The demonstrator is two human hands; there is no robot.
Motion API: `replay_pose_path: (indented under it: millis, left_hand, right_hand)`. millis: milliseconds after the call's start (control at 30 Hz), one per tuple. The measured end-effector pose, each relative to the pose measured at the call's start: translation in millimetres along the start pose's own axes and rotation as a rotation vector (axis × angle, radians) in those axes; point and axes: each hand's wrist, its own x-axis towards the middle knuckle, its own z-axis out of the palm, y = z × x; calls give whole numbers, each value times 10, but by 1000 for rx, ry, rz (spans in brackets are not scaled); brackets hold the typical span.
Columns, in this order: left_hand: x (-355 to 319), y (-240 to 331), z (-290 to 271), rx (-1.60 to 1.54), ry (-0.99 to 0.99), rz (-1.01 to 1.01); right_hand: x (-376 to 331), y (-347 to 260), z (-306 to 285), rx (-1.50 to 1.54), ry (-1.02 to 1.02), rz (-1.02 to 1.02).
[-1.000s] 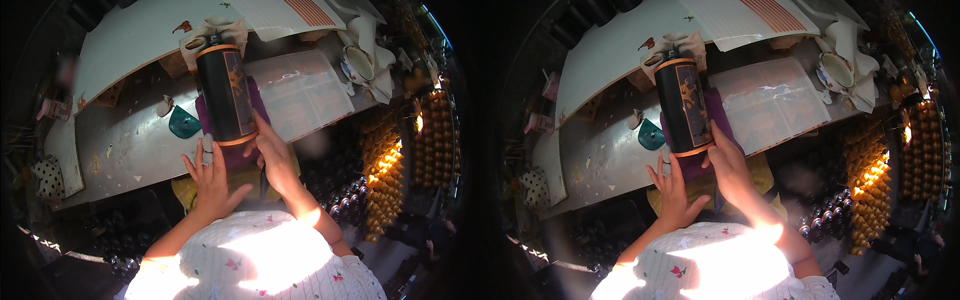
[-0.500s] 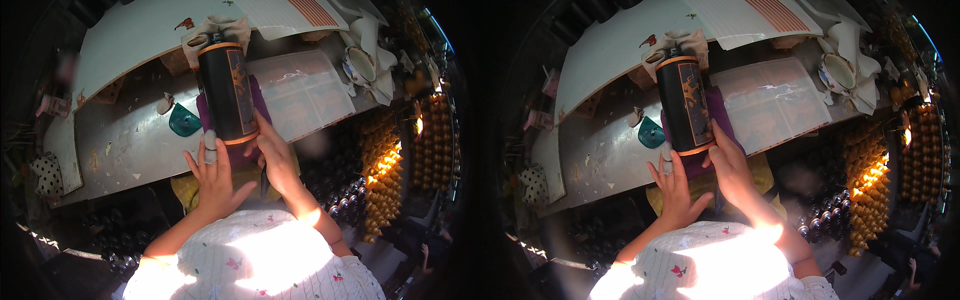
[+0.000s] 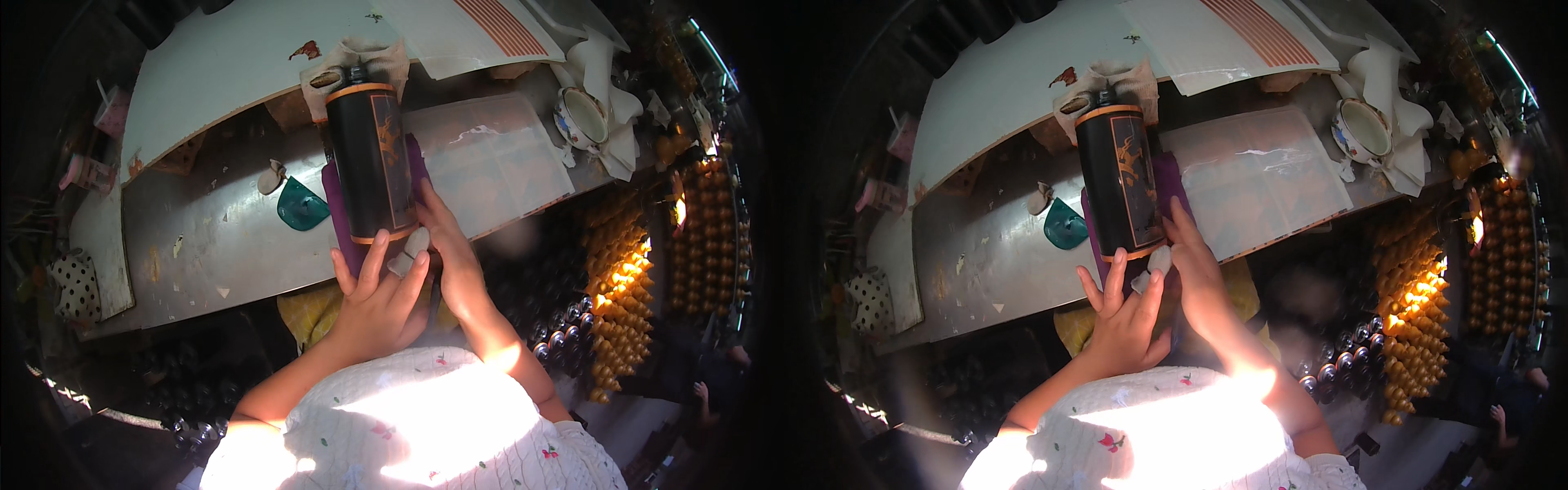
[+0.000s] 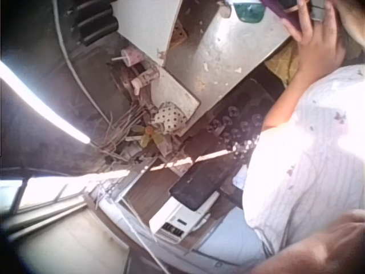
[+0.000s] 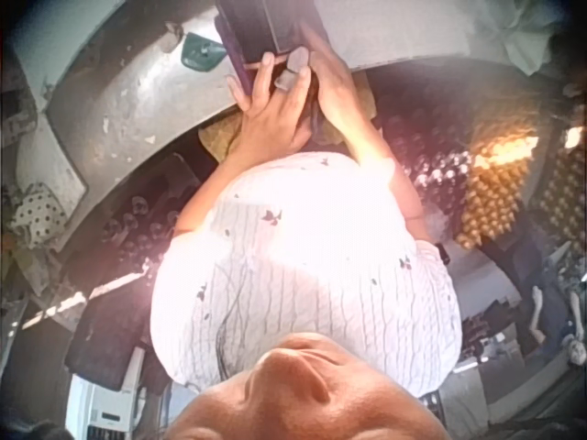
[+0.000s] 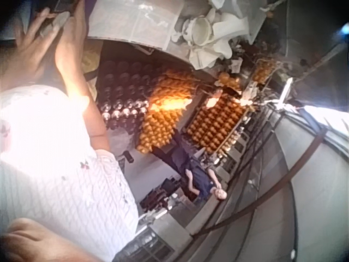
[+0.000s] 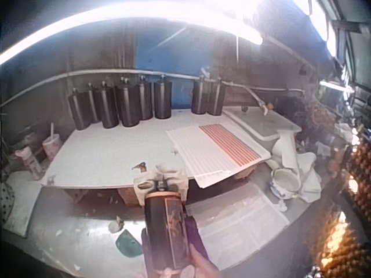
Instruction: The person applies decorative paper labels to cylindrical black containers. They hold the container in one hand and use a small blue tool to smooth the label onto the surface, ensuring it adheres properly. The person handles the containers one at a time, rotating them to apply the labels and occasionally placing them on a nearby surface.
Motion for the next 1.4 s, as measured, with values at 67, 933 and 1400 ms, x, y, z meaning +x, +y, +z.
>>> replay_pose_path:
  millis: [67,933,1400]
  left_hand:
    - [-109,-49,-29,-64,78,36]
    - [-25,-1139,227,-61,25,152]
    - [908,-1187,61,20,-55,199]
  right_hand:
    - [-26,-107,-70,137,36,17]
    - [-2378,2972,-1611,-981,893,607]
    - [-993,2018,-2653,-290,778,731]
